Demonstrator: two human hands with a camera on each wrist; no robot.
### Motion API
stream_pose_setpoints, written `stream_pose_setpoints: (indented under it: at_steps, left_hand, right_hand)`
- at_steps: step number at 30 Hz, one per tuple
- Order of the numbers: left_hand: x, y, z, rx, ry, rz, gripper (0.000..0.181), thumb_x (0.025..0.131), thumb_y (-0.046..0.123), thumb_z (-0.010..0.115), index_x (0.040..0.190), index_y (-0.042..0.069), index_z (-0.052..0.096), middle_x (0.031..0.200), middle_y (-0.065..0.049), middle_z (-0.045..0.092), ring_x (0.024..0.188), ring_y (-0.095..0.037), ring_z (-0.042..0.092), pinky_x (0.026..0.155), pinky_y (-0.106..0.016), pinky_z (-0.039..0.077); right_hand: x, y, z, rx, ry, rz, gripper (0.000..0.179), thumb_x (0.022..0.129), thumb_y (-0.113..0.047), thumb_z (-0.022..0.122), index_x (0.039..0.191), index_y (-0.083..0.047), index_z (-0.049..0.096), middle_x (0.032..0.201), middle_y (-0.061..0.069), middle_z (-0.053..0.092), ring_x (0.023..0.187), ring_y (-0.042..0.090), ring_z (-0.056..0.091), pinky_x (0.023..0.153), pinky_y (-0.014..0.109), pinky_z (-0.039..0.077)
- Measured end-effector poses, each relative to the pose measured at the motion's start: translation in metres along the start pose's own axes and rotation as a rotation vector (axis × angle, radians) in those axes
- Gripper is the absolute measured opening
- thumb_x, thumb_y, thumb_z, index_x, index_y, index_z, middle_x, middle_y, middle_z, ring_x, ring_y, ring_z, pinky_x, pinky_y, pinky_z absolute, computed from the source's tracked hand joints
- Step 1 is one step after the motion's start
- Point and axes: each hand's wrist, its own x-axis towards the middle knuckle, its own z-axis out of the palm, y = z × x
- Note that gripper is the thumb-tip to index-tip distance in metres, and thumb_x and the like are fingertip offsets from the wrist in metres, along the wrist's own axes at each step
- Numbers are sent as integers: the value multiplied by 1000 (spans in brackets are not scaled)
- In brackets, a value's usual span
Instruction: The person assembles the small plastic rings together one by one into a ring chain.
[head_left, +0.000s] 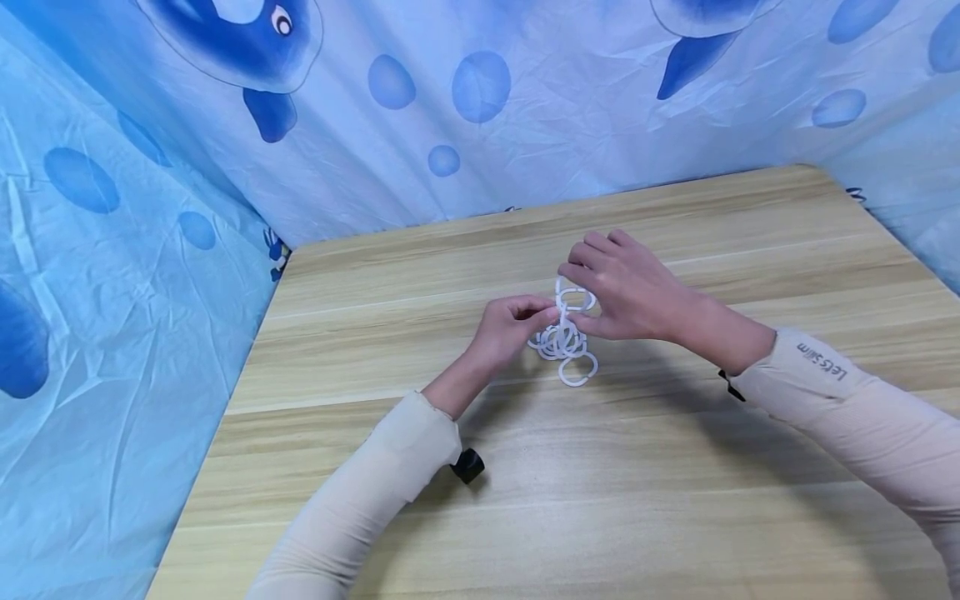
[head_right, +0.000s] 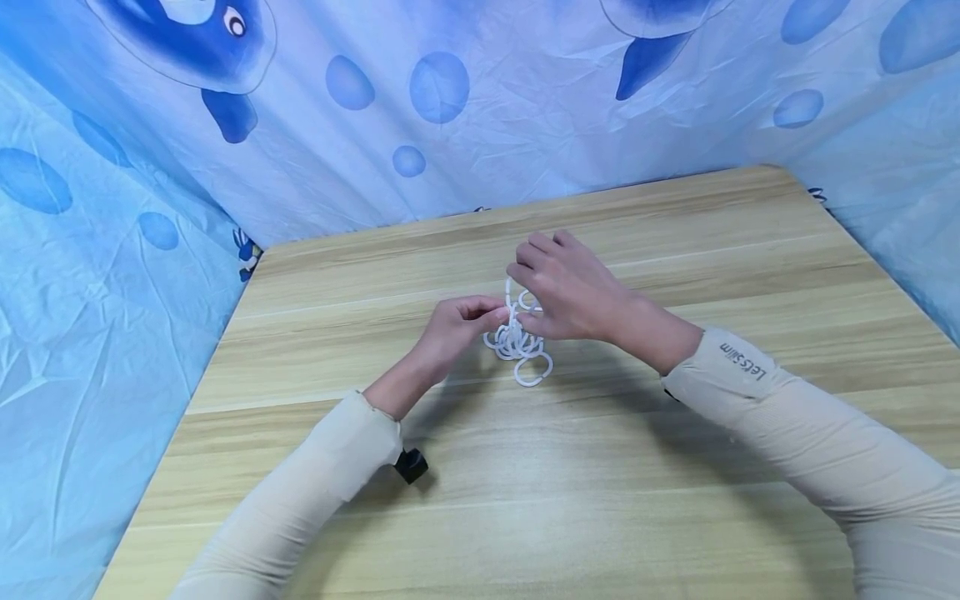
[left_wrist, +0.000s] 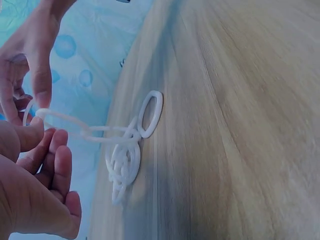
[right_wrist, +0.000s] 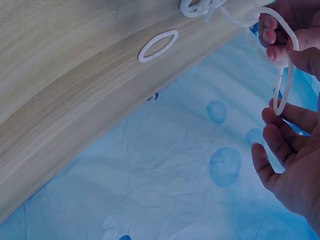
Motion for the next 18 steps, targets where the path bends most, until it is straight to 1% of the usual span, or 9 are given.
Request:
stream_pose_setpoints:
  at_steps: [3, 6, 9, 11, 12, 15, 16, 18]
  left_hand:
    - [0, 0, 0, -49, -30, -13, 20, 92, 16, 67, 103, 1, 73, 101, -6, 71, 89, -8, 61, 86, -28, 51]
    - [-1, 1, 0, -94, -42, -17, 20, 92, 15, 66, 103, -1, 71, 96, -5, 70, 85, -8, 59, 87, -33, 50]
    - [-1, 1, 0, -131, -36, -23, 21, 92, 15, 66, 103, -2, 70, 93, -3, 68, 83, -8, 58, 85, -32, 49]
    - [0, 1, 0, -150, -18, -27, 21, 92, 15, 67, 103, -3, 70, 91, -1, 67, 83, -8, 58, 85, -32, 49]
    - [0, 1, 0, -158, -5, -27, 22, 92, 16, 67, 103, -3, 70, 91, -1, 66, 83, -8, 58, 86, -33, 49]
    - [-1, 2, -1, -190, 49, -20, 22, 92, 15, 66, 102, -4, 69, 88, -1, 65, 84, -14, 59, 91, -43, 48]
    - [-1, 3, -1, -198, 67, -15, 22, 92, 15, 66, 102, -4, 69, 87, -1, 65, 85, -17, 59, 94, -47, 46]
    - [0, 3, -2, -206, 100, -10, 21, 93, 16, 65, 101, -3, 70, 85, 0, 66, 84, -20, 59, 96, -51, 44]
  right_hand:
    - [0, 0, 2, 14, 41, -9, 42, 72, -30, 74, 100, 1, 66, 91, 12, 60, 85, 31, 51, 66, 42, 40]
    - [0, 0, 4, 27, 80, -19, 42, 72, -30, 74, 100, 1, 66, 91, 13, 60, 84, 32, 51, 66, 42, 39]
    - [0, 0, 6, 40, 95, -21, 44, 73, -30, 76, 102, 1, 66, 91, 13, 61, 85, 32, 51, 65, 42, 40]
    - [-1, 1, 6, 59, 92, -13, 46, 73, -31, 78, 104, 1, 66, 93, 13, 62, 86, 32, 52, 67, 43, 41]
    - [-1, 1, 6, 72, 89, -5, 48, 73, -32, 80, 105, 1, 66, 93, 13, 62, 87, 32, 52, 68, 43, 42]
    - [-3, 4, 5, 140, 82, 30, 52, 72, -33, 83, 107, 2, 66, 95, 13, 63, 90, 31, 54, 73, 45, 43]
    - [-4, 5, 5, 167, 81, 44, 52, 72, -31, 83, 107, 2, 66, 95, 13, 64, 91, 32, 55, 75, 46, 44]
    - [-5, 9, 4, 223, 78, 81, 49, 72, -28, 84, 107, 2, 66, 96, 13, 64, 92, 31, 56, 79, 47, 44]
